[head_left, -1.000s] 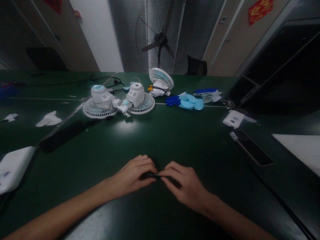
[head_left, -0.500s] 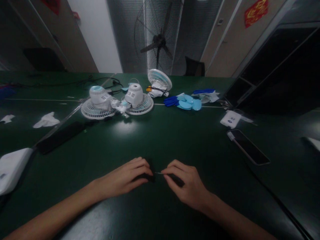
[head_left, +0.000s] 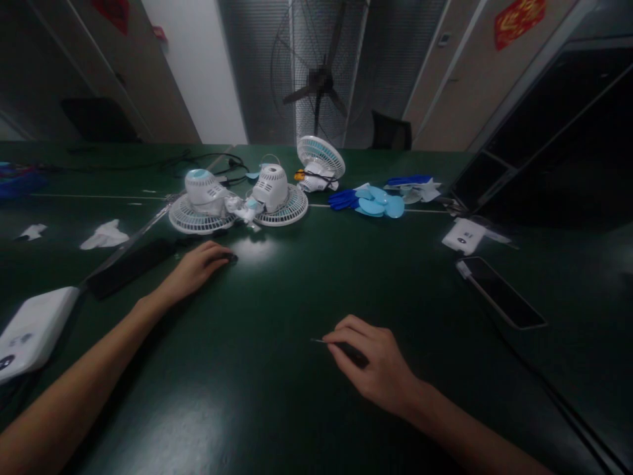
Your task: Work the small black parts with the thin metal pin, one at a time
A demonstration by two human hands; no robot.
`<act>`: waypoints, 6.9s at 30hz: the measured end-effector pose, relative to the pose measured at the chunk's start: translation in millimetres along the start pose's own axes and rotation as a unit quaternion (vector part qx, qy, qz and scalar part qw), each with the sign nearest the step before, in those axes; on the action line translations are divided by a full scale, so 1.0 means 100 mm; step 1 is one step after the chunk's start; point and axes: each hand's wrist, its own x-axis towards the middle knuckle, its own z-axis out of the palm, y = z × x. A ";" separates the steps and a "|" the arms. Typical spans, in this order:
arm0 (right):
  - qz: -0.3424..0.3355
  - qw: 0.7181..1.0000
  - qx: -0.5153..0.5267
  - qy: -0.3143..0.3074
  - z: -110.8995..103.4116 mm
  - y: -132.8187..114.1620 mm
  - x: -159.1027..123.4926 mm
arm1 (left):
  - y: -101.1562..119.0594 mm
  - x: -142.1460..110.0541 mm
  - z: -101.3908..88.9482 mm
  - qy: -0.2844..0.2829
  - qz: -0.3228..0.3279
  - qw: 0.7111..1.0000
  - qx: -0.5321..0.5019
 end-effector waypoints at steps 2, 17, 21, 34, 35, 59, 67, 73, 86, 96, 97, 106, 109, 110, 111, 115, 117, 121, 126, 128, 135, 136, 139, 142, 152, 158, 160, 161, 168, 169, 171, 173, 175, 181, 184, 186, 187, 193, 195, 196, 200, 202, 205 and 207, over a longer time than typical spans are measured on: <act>0.001 1.000 -0.005 0.002 0.00 0.00 0.00 | -0.09 -0.03 -0.09 -0.001 -0.016 1.000 -0.001; -0.012 1.000 0.002 0.006 0.02 0.02 -0.02 | -0.48 -0.12 -0.42 -0.044 0.000 0.999 0.013; -0.008 1.000 0.005 0.001 0.02 0.02 -0.02 | -0.30 -0.12 -0.39 0.012 -0.004 1.000 -0.011; -0.001 1.000 0.012 -0.002 0.01 0.00 -0.01 | -0.17 -0.03 -0.15 0.065 0.014 0.998 0.003; -0.001 1.000 0.009 -0.003 0.01 0.00 -0.01 | -0.18 -0.03 -0.15 0.063 0.012 0.998 0.005; -0.006 1.000 -0.009 0.004 0.02 0.00 -0.02 | 0.33 -0.02 0.10 -0.011 0.032 0.998 -0.055; -0.005 0.999 -0.030 0.011 0.03 0.01 0.01 | 1.50 -0.34 0.76 -0.165 0.095 0.963 -0.191; -0.009 0.999 -0.052 0.012 0.07 0.04 -0.02 | 1.74 -0.51 0.94 -0.138 0.158 0.959 -0.193; -0.016 0.998 -0.068 0.008 0.05 0.02 0.00 | 1.70 -0.53 0.92 -0.162 0.147 0.956 -0.198; -0.009 1.000 -0.018 0.024 0.05 0.03 0.01 | 1.74 -0.52 0.91 -0.163 0.160 0.955 -0.190; -0.009 0.999 -0.019 0.026 0.05 0.03 0.01 | 1.74 -0.53 0.90 -0.163 0.164 0.955 -0.189; -0.011 0.998 -0.057 0.014 0.06 0.02 -0.01 | 1.72 -0.52 0.93 -0.158 0.185 0.954 -0.179; -0.008 0.998 -0.067 0.003 0.06 0.02 -0.01 | 1.72 -0.52 0.93 -0.164 0.185 0.952 -0.179; -0.010 0.998 -0.068 -0.003 0.06 0.02 0.00 | 1.72 -0.52 0.93 -0.167 0.184 0.952 -0.179; -0.013 0.998 -0.067 -0.007 0.06 0.02 0.00 | 1.72 -0.51 0.92 -0.168 0.183 0.952 -0.179; -0.030 0.999 -0.036 -0.007 0.09 0.02 0.01 | 1.73 -0.52 0.93 -0.167 0.182 0.953 -0.178; -0.033 0.999 -0.029 -0.004 0.10 0.01 0.01 | 1.73 -0.52 0.94 -0.164 0.187 0.952 -0.181; -0.024 0.999 -0.033 -0.003 0.09 0.01 0.01 | 1.74 -0.52 0.95 -0.164 0.195 0.951 -0.173; -0.033 0.998 -0.058 -0.007 0.13 0.06 0.01 | 1.77 -0.51 0.93 -0.169 0.194 0.951 -0.170; -0.055 0.996 -0.072 -0.012 0.16 0.08 0.01 | 1.78 -0.51 0.91 -0.173 0.189 0.951 -0.171; -0.091 0.990 -0.102 -0.020 0.17 0.08 -0.01 | 1.78 -0.51 0.91 -0.175 0.195 0.951 -0.164; -0.084 0.991 -0.098 -0.014 0.16 0.08 0.00 | 1.78 -0.51 0.91 -0.171 0.197 0.951 -0.163; -0.067 0.995 -0.077 0.009 0.15 0.07 0.00 | 1.79 -0.51 0.89 -0.170 0.197 0.950 -0.171; -0.062 0.996 -0.057 0.021 0.13 0.07 0.00 | 1.80 -0.51 0.85 -0.185 0.197 0.946 -0.181; -0.027 0.999 -0.031 0.008 0.05 0.05 -0.02 | 0.95 -0.15 0.46 -0.098 0.118 0.986 -0.072; -0.027 0.999 -0.023 0.009 0.05 0.05 -0.02 | 0.09 -0.03 0.06 0.044 -0.025 0.998 0.025; -0.030 0.999 -0.025 0.013 0.06 0.04 -0.02 | -0.07 -0.05 0.00 0.066 -0.051 0.996 0.035; -0.031 0.999 -0.025 0.014 0.05 0.04 -0.02 | -0.13 -0.06 -0.03 0.068 -0.056 0.996 0.034; -0.023 0.999 -0.021 0.005 0.03 0.03 -0.03 | -0.42 -0.15 -0.27 0.004 -0.033 0.999 0.010; -0.023 1.000 -0.020 0.003 0.03 0.03 -0.02 | -0.45 -0.15 -0.31 -0.004 -0.028 1.000 0.011; -0.026 1.000 -0.017 0.006 0.03 0.02 -0.02 | -0.50 -0.16 -0.36 -0.011 -0.023 1.000 0.019; -0.030 0.999 -0.014 0.011 0.03 0.02 -0.01 | -0.50 -0.16 -0.40 -0.007 -0.028 0.999 0.035; -0.033 0.999 -0.015 0.014 0.04 0.02 -0.01 | -0.46 -0.16 -0.42 -0.005 -0.045 0.998 0.049; -0.029 0.999 -0.027 0.008 0.05 0.05 -0.03 | -0.31 -0.19 -0.44 -0.023 -0.074 0.995 0.065; -0.027 0.999 -0.028 0.008 0.05 0.05 -0.03 | -0.31 -0.19 -0.44 -0.021 -0.078 0.993 0.082; -0.028 0.999 -0.028 0.008 0.05 0.04 -0.03 | -0.32 -0.19 -0.43 -0.019 -0.078 0.993 0.089; -0.030 0.999 -0.029 0.009 0.05 0.04 -0.03 | -0.33 -0.19 -0.42 -0.017 -0.078 0.993 0.091; -0.033 0.999 -0.037 0.011 0.04 0.03 -0.01 | -0.33 -0.18 -0.39 -0.004 -0.063 0.993 0.099; -0.033 0.999 -0.039 0.009 0.05 0.03 -0.02 | -0.34 -0.18 -0.38 -0.003 -0.080 0.993 0.089; -0.033 0.999 -0.039 0.008 0.05 0.04 -0.02 | -0.35 -0.18 -0.38 0.001 -0.093 0.992 0.079; -0.031 0.999 -0.036 0.007 0.05 0.04 -0.02 | -0.33 -0.18 -0.38 0.042 -0.148 0.988 0.020; -0.032 0.999 -0.039 0.007 0.04 0.03 -0.02 | -0.26 -0.17 -0.36 0.063 -0.157 0.986 -0.003; -0.036 0.998 -0.043 0.007 0.04 0.03 -0.01 | -0.11 -0.13 -0.31 0.071 -0.155 0.985 -0.012; -0.036 0.999 -0.039 0.006 0.04 0.03 -0.01 | -0.02 -0.10 -0.29 0.071 -0.154 0.985 0.001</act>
